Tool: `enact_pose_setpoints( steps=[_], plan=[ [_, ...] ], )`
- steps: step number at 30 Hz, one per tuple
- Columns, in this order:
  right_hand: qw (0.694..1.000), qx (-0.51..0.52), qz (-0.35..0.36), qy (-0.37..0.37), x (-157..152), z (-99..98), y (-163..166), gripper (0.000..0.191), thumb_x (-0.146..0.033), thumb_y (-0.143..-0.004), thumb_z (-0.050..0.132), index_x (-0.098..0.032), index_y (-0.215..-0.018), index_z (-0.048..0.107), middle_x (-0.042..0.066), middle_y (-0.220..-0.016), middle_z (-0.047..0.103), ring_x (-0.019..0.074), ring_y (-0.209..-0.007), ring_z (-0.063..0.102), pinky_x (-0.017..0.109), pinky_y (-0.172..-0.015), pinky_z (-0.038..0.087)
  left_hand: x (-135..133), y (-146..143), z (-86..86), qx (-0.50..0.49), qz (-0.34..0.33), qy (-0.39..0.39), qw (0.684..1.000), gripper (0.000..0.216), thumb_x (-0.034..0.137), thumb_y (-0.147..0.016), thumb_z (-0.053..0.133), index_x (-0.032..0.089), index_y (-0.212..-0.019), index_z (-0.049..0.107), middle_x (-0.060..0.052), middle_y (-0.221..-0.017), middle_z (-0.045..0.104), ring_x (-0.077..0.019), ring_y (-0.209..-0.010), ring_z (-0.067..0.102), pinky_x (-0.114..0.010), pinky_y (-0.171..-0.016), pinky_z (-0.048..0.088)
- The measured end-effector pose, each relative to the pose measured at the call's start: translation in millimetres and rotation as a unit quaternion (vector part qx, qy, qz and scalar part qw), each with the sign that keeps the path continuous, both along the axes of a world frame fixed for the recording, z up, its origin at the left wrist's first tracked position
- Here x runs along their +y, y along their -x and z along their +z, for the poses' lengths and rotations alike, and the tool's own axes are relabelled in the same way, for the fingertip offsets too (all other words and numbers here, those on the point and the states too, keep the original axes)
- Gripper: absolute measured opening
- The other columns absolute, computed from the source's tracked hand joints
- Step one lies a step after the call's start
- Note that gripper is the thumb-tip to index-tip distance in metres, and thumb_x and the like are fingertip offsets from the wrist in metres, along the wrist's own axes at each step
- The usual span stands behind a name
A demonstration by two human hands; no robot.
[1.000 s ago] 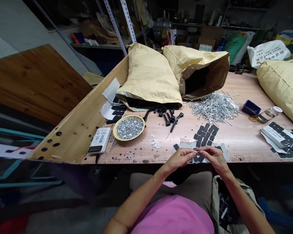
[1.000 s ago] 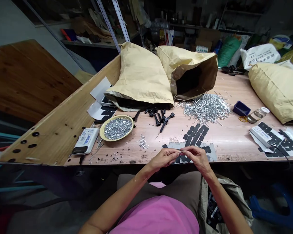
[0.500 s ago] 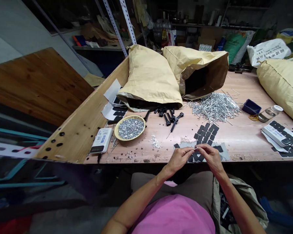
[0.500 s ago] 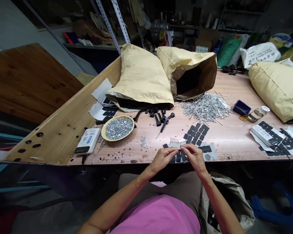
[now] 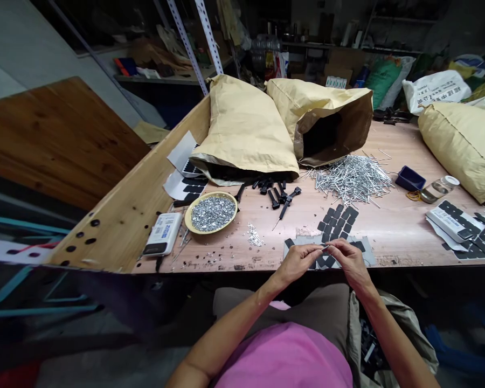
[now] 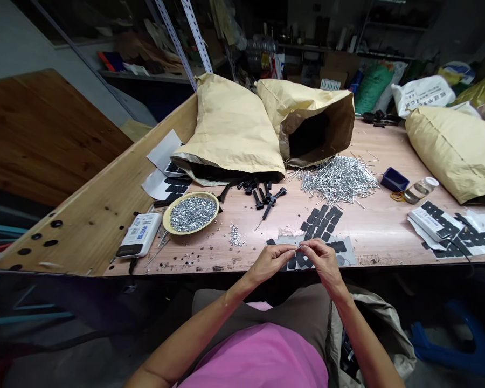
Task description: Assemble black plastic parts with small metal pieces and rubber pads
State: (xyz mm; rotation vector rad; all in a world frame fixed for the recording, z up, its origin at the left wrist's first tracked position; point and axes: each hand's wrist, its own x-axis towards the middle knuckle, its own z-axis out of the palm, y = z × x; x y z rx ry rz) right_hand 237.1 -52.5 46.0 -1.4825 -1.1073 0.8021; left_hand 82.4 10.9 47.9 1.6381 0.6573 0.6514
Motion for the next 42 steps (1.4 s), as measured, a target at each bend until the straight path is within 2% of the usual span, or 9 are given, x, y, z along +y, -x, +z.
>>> enact_pose_setpoints(
  steps=[7, 13, 15, 18, 21, 25, 30, 34, 42],
  plan=[
    [0.988, -0.14, 0.059, -0.009, -1.9, 9.6, -12.6, 0.025, -0.048, -0.075, 0.066, -0.024, -0.074, 0.071, 0.003, -0.069, 0.067, 0.0171, -0.062, 0.061, 0.029, -0.059, 0.048, -3.2, 4.4, -7.8, 0.066, 0.018, -0.136, 0.988, 0.024, 0.023, -0.087, 0.051, 0.02, -0.1, 0.072, -0.007, -0.097, 0.073, -0.0202, -0.09, 0.067, -0.03, -0.083, 0.051],
    [0.988, -0.124, 0.096, -0.014, -3.9, 17.8, -12.0, 0.031, -0.053, -0.076, 0.063, -0.024, -0.068, 0.068, 0.003, -0.067, 0.067, 0.0167, -0.061, 0.06, 0.03, -0.06, 0.049, 2.5, 6.1, -5.9, 0.049, -0.082, -0.096, 0.991, 0.034, 0.031, -0.093, 0.042, 0.014, -0.098, 0.071, -0.004, -0.071, 0.071, -0.0141, -0.061, 0.063, -0.022, -0.056, 0.049],
    [0.994, -0.094, 0.054, -0.005, -2.7, 13.9, -6.7, 0.033, -0.055, -0.073, 0.066, -0.023, -0.068, 0.066, 0.003, -0.067, 0.066, 0.016, -0.061, 0.058, 0.029, -0.059, 0.048, 1.3, 4.9, -7.6, 0.072, -0.041, -0.179, 0.98, 0.032, 0.028, -0.093, 0.041, 0.014, -0.099, 0.07, -0.005, -0.072, 0.07, -0.0147, -0.064, 0.064, -0.022, -0.059, 0.049],
    [0.998, 0.01, 0.001, 0.054, 1.9, 4.2, 2.5, 0.039, -0.059, -0.07, 0.065, -0.02, -0.067, 0.063, 0.0, -0.06, 0.06, 0.0123, -0.053, 0.051, 0.026, -0.05, 0.043, -1.3, 3.6, -14.0, 0.152, 0.034, -0.348, 0.924, 0.03, 0.016, -0.091, 0.041, 0.015, -0.105, 0.067, -0.008, -0.073, 0.07, -0.0158, -0.066, 0.065, -0.022, -0.062, 0.049],
    [0.993, 0.08, -0.008, 0.082, 8.1, -2.5, 6.8, 0.042, -0.06, -0.065, 0.068, -0.019, -0.065, 0.06, -0.002, -0.056, 0.055, 0.0099, -0.049, 0.047, 0.024, -0.048, 0.04, -0.8, 3.7, -20.5, 0.21, 0.049, -0.421, 0.881, 0.031, 0.011, -0.09, 0.041, 0.016, -0.109, 0.065, -0.007, -0.071, 0.069, -0.0156, -0.064, 0.065, -0.021, -0.058, 0.049],
    [0.992, 0.073, 0.019, 0.101, 12.9, -2.7, 1.9, 0.038, -0.054, -0.061, 0.074, -0.018, -0.066, 0.062, -0.003, -0.055, 0.056, 0.0107, -0.052, 0.05, 0.025, -0.051, 0.042, 3.9, 4.1, -23.1, 0.202, 0.028, -0.373, 0.905, 0.029, 0.014, -0.09, 0.045, 0.019, -0.111, 0.064, -0.005, -0.081, 0.072, -0.0156, -0.07, 0.068, -0.022, -0.062, 0.051],
    [0.995, 0.028, 0.043, 0.089, 10.5, -0.1, -7.1, 0.033, -0.052, -0.065, 0.072, -0.02, -0.074, 0.07, 0.001, -0.066, 0.064, 0.0141, -0.061, 0.057, 0.028, -0.059, 0.047, 9.2, 3.4, -17.2, 0.072, 0.005, -0.162, 0.984, 0.024, 0.021, -0.089, 0.049, 0.019, -0.1, 0.071, -0.005, -0.098, 0.074, -0.0179, -0.087, 0.069, -0.025, -0.077, 0.053],
    [0.996, -0.058, 0.063, 0.04, 8.4, 3.8, -12.8, 0.027, -0.05, -0.07, 0.069, -0.023, -0.073, 0.073, 0.003, -0.074, 0.067, 0.0166, -0.07, 0.06, 0.029, -0.064, 0.048, 12.9, 3.1, -12.5, 0.009, -0.04, -0.052, 0.998, 0.025, 0.026, -0.088, 0.051, 0.019, -0.098, 0.073, -0.005, -0.097, 0.074, -0.019, -0.086, 0.069, -0.027, -0.075, 0.053],
    [0.984, -0.157, 0.082, -0.024, 2.0, 1.9, -19.6, 0.025, -0.048, -0.079, 0.062, -0.026, -0.079, 0.074, 0.005, -0.077, 0.069, 0.019, -0.07, 0.063, 0.033, -0.065, 0.052, 19.1, 3.6, -15.1, 0.01, -0.073, -0.091, 0.993, 0.024, 0.023, -0.086, 0.054, 0.021, -0.101, 0.072, -0.004, -0.102, 0.073, -0.0195, -0.093, 0.068, -0.029, -0.084, 0.052]
  ],
)
